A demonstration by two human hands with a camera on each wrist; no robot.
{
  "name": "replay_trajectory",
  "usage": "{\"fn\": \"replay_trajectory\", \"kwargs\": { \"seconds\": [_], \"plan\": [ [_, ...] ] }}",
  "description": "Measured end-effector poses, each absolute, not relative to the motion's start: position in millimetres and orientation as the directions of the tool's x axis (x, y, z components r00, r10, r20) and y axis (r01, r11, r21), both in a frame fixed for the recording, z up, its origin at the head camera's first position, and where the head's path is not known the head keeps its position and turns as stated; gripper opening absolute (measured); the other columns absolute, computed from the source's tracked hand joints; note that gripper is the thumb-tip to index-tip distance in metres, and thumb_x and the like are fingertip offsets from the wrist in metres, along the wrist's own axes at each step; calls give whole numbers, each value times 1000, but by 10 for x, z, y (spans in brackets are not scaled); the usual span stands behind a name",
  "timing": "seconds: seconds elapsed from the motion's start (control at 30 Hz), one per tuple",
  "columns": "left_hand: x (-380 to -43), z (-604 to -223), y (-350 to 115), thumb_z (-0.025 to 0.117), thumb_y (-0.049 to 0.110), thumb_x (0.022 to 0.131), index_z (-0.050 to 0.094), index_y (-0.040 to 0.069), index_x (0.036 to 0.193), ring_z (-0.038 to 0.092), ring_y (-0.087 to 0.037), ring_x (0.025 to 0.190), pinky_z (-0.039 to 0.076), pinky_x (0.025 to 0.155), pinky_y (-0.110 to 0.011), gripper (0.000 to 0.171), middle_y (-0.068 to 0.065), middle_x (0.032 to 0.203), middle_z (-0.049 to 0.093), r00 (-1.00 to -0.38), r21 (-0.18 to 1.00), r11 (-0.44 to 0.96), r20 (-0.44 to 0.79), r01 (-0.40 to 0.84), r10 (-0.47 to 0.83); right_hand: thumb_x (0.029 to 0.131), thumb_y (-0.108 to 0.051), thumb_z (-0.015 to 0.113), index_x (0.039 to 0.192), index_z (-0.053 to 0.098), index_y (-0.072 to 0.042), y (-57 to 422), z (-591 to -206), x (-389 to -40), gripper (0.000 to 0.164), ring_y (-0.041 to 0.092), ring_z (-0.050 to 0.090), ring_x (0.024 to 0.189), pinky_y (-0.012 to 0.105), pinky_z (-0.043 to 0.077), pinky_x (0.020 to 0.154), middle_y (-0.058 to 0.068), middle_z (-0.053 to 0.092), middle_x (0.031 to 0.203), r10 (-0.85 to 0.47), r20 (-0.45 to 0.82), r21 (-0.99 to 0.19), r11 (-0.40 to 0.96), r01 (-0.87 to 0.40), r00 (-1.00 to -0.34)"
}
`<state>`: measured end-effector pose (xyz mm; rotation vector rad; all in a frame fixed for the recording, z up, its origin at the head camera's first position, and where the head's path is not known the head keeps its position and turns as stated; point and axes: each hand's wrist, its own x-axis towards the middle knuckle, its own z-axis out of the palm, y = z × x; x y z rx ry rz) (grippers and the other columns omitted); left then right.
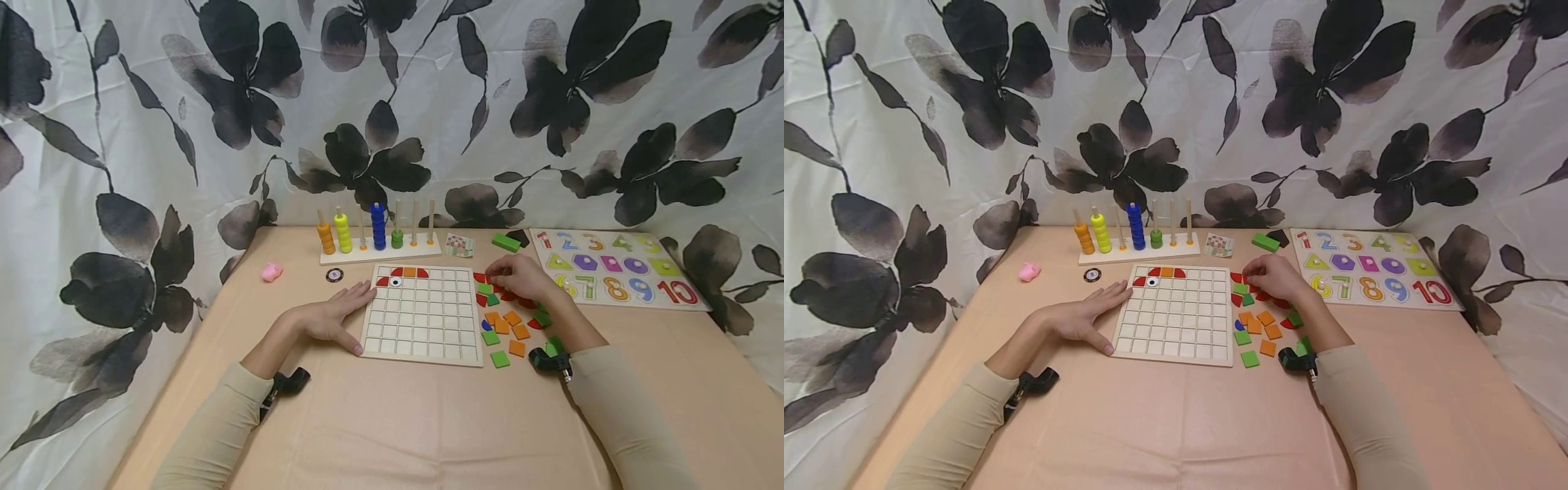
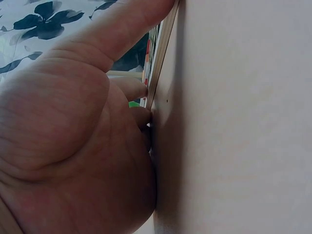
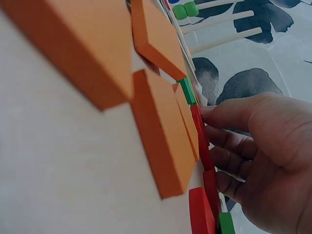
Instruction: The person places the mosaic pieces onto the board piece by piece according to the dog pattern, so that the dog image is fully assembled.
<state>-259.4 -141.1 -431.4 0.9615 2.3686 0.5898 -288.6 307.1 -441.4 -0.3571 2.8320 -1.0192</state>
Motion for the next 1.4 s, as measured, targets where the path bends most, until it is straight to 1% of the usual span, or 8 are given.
{"fn": "replay_trajectory", "kwargs": {
  "seconds": [0.2,0.4,0.53,0.63,0.83,1.07,1.17,1.4],
  "plan": [
    [-2602,-4327,-1413,78,59,68,5,26,156,-12,-22,147,0,118,-46,119,1,161,-11,-623,557,660,-295,504,725,92,-10,63,111,71,-12,3066,-4418,-2896,21,24,53,79,32,49,68,5,68,99,-267,-25,-640,745,-189,-963],
    [-2611,-4342,-1407,78,60,67,5,25,156,-12,-22,146,0,118,-47,120,2,161,-11,-621,560,658,-294,504,727,91,-11,65,104,70,-14,3078,-4430,-2899,14,25,54,77,31,50,68,5,65,94,-259,-40,-670,724,-167,-965],
    [-2609,-4334,-1402,78,60,67,5,25,156,-12,-22,146,-1,118,-47,120,3,161,-11,-621,562,660,-300,499,724,91,-13,65,102,66,-11,3080,-4336,-2877,11,31,55,71,35,52,62,11,63,91,-289,-52,-715,679,-166,-956],
    [-2604,-4325,-1401,79,60,67,5,26,156,-13,-22,146,-1,118,-48,120,3,161,-11,-622,567,660,-302,492,723,92,-16,65,102,65,-11,3016,-4201,-2877,12,32,57,70,37,52,61,11,64,91,-323,-7,-727,652,-217,-946],
    [-2596,-4323,-1406,78,60,67,5,25,156,-12,-22,146,-2,118,-47,120,2,161,-11,-622,561,660,-298,499,724,91,-15,66,99,71,-13,2572,-3954,-2941,9,23,56,79,34,49,70,2,69,92,-396,101,-719,605,-342,-913],
    [-2602,-4333,-1406,78,60,67,6,25,156,-12,-22,146,-2,117,-48,121,1,161,-11,-624,564,659,-295,498,724,87,-8,69,93,72,-7,1874,-3971,-3069,6,19,56,74,31,49,66,0,69,85,-559,91,-710,543,-447,-824],
    [-2607,-4336,-1403,78,61,66,6,25,156,-12,-21,146,-2,118,-47,120,2,161,-11,-626,567,658,-292,496,723,86,-5,68,91,73,-6,1672,-4037,-3095,6,18,55,71,30,47,63,2,69,82,-600,61,-712,534,-456,-798],
    [-2606,-4338,-1400,78,62,66,6,25,156,-12,-21,146,-2,118,-47,121,3,161,-11,-625,563,661,-296,497,722,84,-6,71,87,73,-10,1488,-4207,-3140,6,13,59,68,28,48,62,-4,69,74,-556,29,-642,627,-441,-831]
  ]
}}
